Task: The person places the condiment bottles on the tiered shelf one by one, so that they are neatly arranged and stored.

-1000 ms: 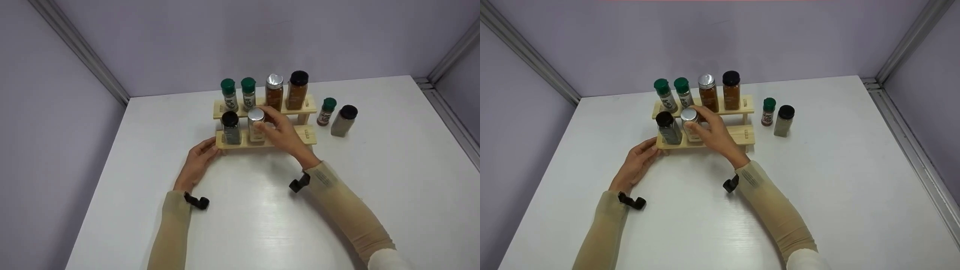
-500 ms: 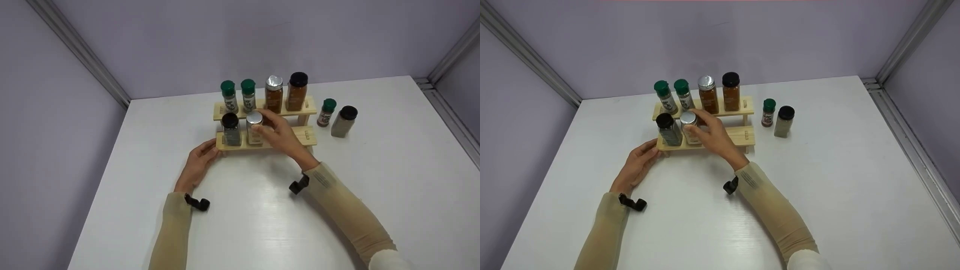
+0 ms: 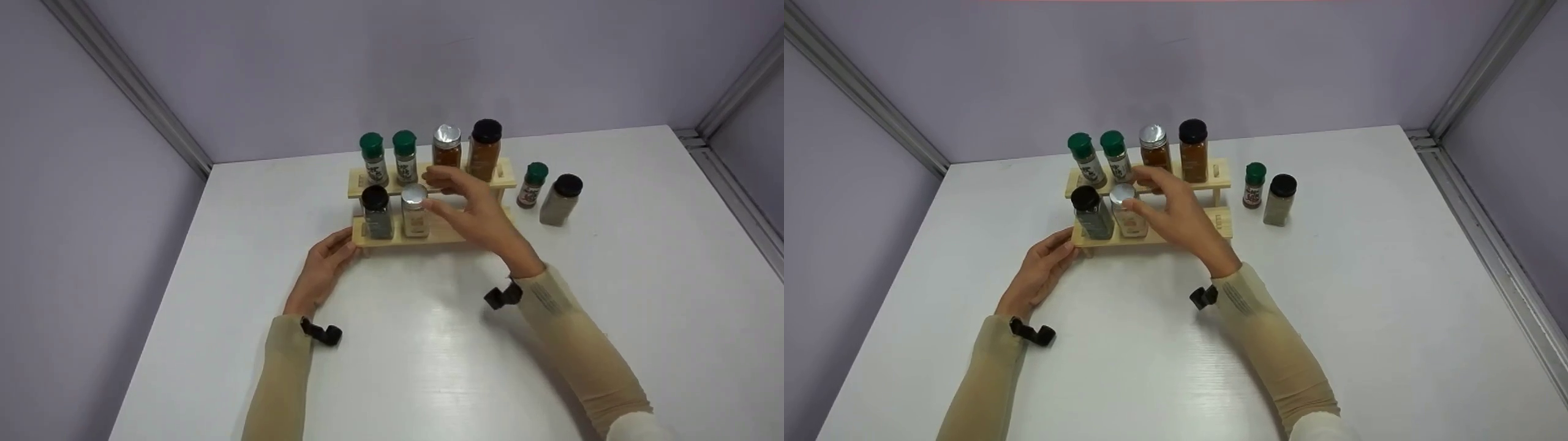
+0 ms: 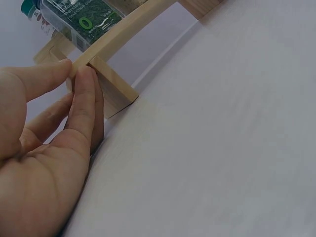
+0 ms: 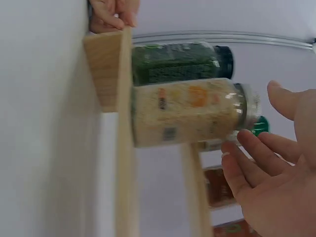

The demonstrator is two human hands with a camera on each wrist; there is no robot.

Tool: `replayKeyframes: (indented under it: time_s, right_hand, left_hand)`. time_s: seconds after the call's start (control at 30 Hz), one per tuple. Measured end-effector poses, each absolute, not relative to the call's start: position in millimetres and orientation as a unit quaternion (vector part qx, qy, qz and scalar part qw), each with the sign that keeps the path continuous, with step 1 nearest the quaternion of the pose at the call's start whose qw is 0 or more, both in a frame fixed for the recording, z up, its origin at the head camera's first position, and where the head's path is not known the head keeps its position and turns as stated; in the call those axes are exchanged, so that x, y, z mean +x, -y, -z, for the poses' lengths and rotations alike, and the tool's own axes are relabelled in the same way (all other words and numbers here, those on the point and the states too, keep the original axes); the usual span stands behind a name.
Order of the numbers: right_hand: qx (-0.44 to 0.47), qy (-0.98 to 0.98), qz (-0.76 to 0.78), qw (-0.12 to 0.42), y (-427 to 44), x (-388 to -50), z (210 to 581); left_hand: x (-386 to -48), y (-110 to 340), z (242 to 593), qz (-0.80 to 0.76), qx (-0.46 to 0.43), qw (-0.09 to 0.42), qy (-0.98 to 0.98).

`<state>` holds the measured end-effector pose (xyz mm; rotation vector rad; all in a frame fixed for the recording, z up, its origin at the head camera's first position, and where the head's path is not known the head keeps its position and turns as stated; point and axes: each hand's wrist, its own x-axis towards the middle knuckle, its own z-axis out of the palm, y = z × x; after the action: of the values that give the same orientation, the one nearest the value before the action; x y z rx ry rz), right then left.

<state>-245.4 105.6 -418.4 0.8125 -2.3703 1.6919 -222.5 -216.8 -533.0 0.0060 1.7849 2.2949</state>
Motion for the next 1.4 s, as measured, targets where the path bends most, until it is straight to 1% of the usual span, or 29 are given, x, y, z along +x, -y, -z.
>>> replayKeyframes:
  time_s: [0.1,0.23,0.43,0.6,0.7,0.8,1.03,1.23,1.4]
  right_hand:
    - [0.267,0.790,-0.543,0.097,-121,-242,402]
    - [0.259,0.787,-0.545,0.132,-143,-243,392]
    - [0.230,0.785,-0.554,0.153,-181,-246,387]
    - [0.168,0.813,-0.527,0.181,-215,-247,385]
    - [0.134,0.836,-0.498,0.188,-239,-250,390]
    - [0.112,0.851,-0.483,0.173,-261,-254,399]
    - [0.077,0.867,-0.482,0.100,-297,-265,426]
    - [0.055,0.863,-0.501,0.045,-316,-272,448]
    - [0.055,0.851,-0.522,0.028,-323,-273,462]
  left_hand:
    - [-224,219,532,-0.784,0.002,0.118,-0.610]
    - [-223,220,532,-0.785,0.005,0.117,-0.608]
    - [-223,218,532,-0.786,0.012,0.113,-0.607]
    - [-224,219,533,-0.787,0.012,0.117,-0.606]
    - [-224,219,533,-0.788,0.011,0.121,-0.604]
    - [-224,219,533,-0.789,0.008,0.121,-0.602]
    - [-223,219,533,-0.788,0.004,0.120,-0.604]
    - [-222,219,533,-0.786,0.002,0.119,-0.606]
    - [-222,219,532,-0.785,0.010,0.119,-0.608]
